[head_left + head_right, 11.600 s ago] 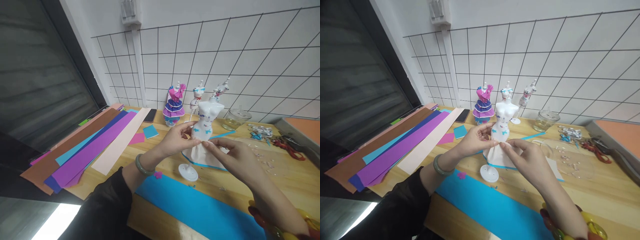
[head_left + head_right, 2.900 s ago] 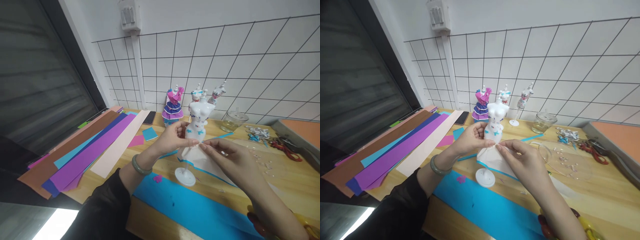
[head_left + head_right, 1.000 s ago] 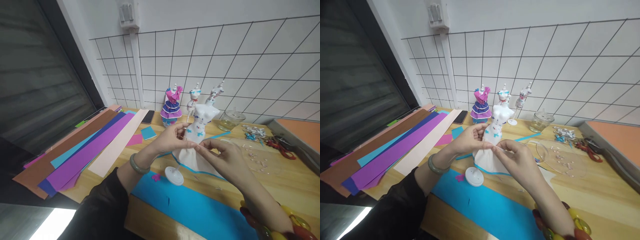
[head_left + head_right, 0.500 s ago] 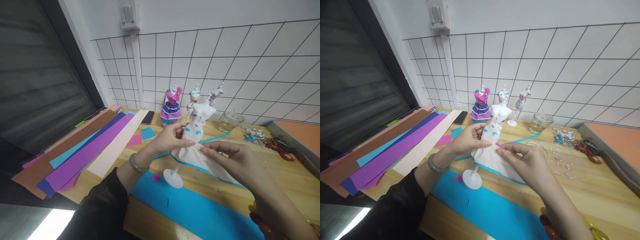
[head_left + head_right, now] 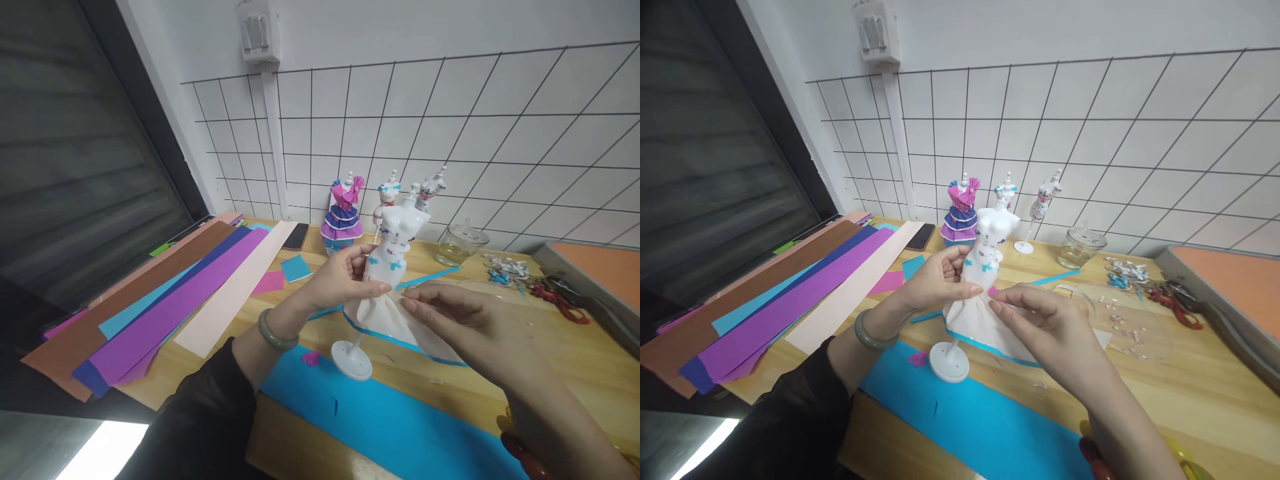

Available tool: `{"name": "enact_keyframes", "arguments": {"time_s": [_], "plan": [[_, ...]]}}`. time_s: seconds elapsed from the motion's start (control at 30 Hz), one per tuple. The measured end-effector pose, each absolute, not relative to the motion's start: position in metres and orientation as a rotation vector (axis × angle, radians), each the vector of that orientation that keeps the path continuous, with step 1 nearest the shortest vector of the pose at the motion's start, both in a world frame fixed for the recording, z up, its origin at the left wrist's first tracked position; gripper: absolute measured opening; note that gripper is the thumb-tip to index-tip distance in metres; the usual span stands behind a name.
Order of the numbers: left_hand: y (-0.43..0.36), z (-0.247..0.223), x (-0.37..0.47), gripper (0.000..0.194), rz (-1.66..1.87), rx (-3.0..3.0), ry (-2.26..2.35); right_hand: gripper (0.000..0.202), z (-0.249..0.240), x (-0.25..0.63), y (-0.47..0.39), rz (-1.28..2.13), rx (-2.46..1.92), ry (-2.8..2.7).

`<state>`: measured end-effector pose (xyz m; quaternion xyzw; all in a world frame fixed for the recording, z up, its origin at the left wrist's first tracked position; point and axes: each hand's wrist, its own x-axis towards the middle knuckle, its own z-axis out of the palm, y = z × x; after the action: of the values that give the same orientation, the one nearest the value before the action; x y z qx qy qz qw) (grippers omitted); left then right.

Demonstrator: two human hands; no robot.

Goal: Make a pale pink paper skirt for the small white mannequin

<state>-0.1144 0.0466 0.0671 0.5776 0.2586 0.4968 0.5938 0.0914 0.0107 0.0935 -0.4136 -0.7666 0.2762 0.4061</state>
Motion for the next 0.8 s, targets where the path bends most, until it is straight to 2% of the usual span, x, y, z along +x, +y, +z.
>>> {"name": "enact_keyframes", "arguments": {"time_s": [0.53,0.8], "plan": [[0.0456,0.067,-0.1142,0.052,1.059,1.295,0.537,0.031,0.0944,0.0884,0.0091,0.687,-1.084,-1.937],[0.0431,0.072,-0.1129,0.058,1.027,1.255,0.589,0.028,0.0918,0.0912,0.0107,0.52,-1.115,-1.988]]}}
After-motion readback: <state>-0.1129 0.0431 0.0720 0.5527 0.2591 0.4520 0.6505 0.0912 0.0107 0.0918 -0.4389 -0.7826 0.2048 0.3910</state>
